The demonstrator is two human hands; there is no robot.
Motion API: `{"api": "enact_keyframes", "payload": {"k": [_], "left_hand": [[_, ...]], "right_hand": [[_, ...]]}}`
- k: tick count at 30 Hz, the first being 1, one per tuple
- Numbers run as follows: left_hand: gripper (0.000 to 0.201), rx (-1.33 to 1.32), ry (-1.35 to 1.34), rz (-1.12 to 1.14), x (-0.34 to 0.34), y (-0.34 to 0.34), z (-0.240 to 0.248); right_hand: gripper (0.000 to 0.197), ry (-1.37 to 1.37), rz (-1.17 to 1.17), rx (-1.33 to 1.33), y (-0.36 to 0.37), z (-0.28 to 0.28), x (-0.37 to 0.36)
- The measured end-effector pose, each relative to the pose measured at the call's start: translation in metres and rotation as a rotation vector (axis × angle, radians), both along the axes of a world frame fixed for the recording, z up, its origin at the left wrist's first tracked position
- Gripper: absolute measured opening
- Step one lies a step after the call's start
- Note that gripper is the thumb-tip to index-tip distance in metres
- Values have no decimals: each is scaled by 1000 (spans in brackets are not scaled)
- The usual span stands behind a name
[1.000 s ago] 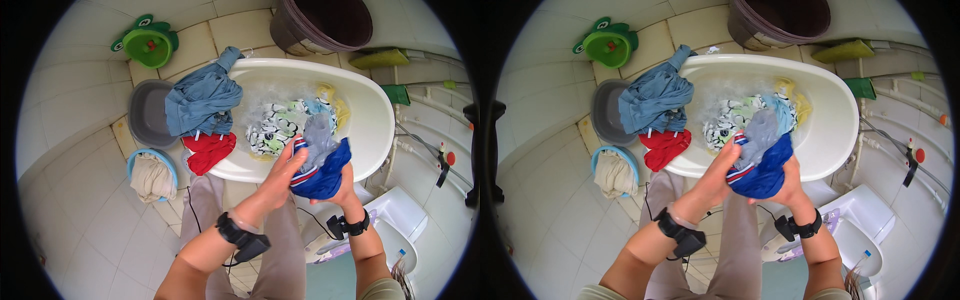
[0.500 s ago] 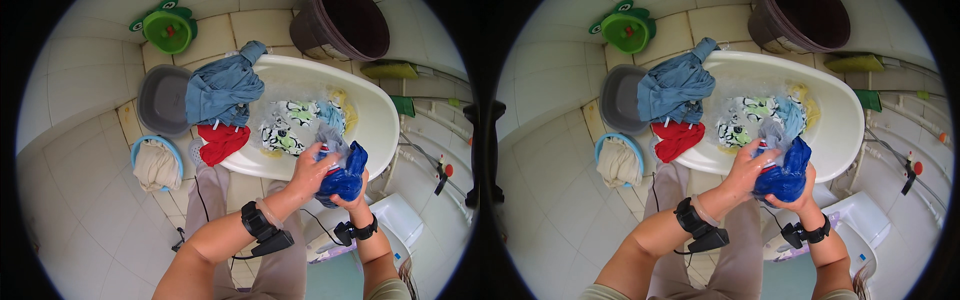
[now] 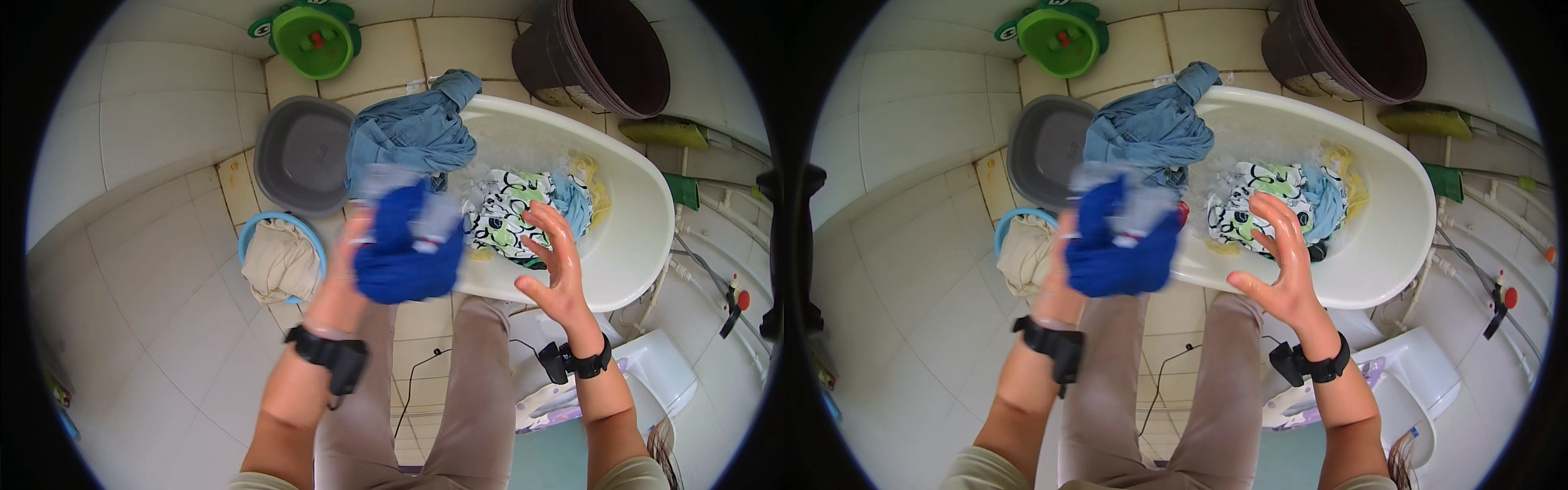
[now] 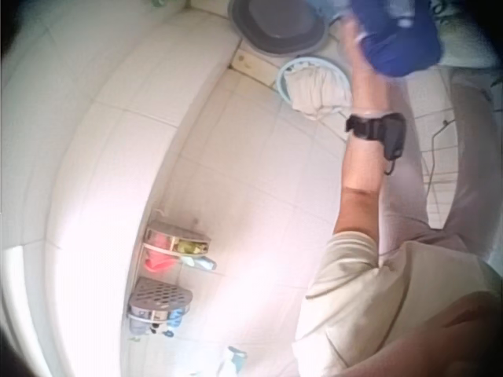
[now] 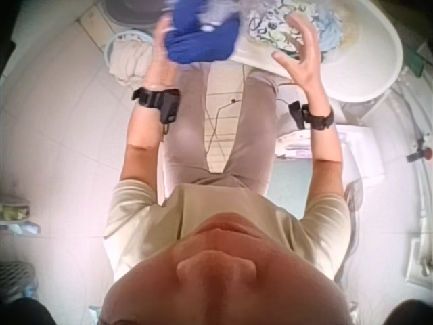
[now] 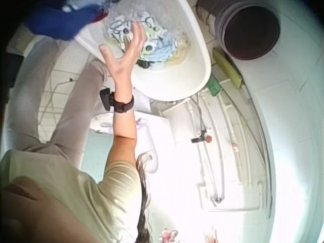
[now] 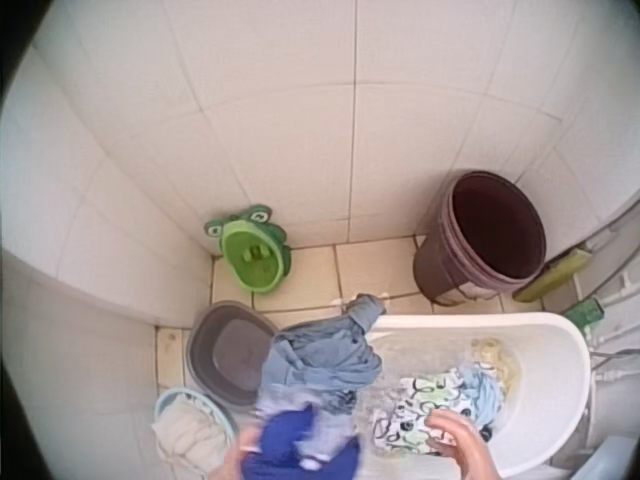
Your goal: The person sits on the floor and hand-washes various garments in a white basin. They pick up items from a blue bowl, submerge them in the basin, agitate them by hand, and wring them out before placing them back into the bowl.
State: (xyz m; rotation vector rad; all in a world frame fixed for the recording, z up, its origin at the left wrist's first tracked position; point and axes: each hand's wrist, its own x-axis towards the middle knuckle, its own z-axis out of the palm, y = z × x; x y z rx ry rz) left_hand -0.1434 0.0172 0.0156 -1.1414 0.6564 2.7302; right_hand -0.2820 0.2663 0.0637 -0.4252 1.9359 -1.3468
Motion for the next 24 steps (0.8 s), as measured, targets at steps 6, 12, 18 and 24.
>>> {"api": "enact_keyframes", "payload": {"k": [6, 12, 18, 24], "left_hand": [[65, -585, -291, 125, 69, -159, -33], [74, -701, -693, 34, 57, -154, -68], [47, -608, -159, -193, -1, -28, -54], [43, -1403, -35, -155, -16, 31, -51]], "right_hand": [[46, 18, -125, 191, 43, -63, 13], [66, 320, 101, 574, 96, -160, -2], [113, 480, 764, 1098, 50, -219, 3], [98, 296, 572, 1149, 88, -283, -34]]}}
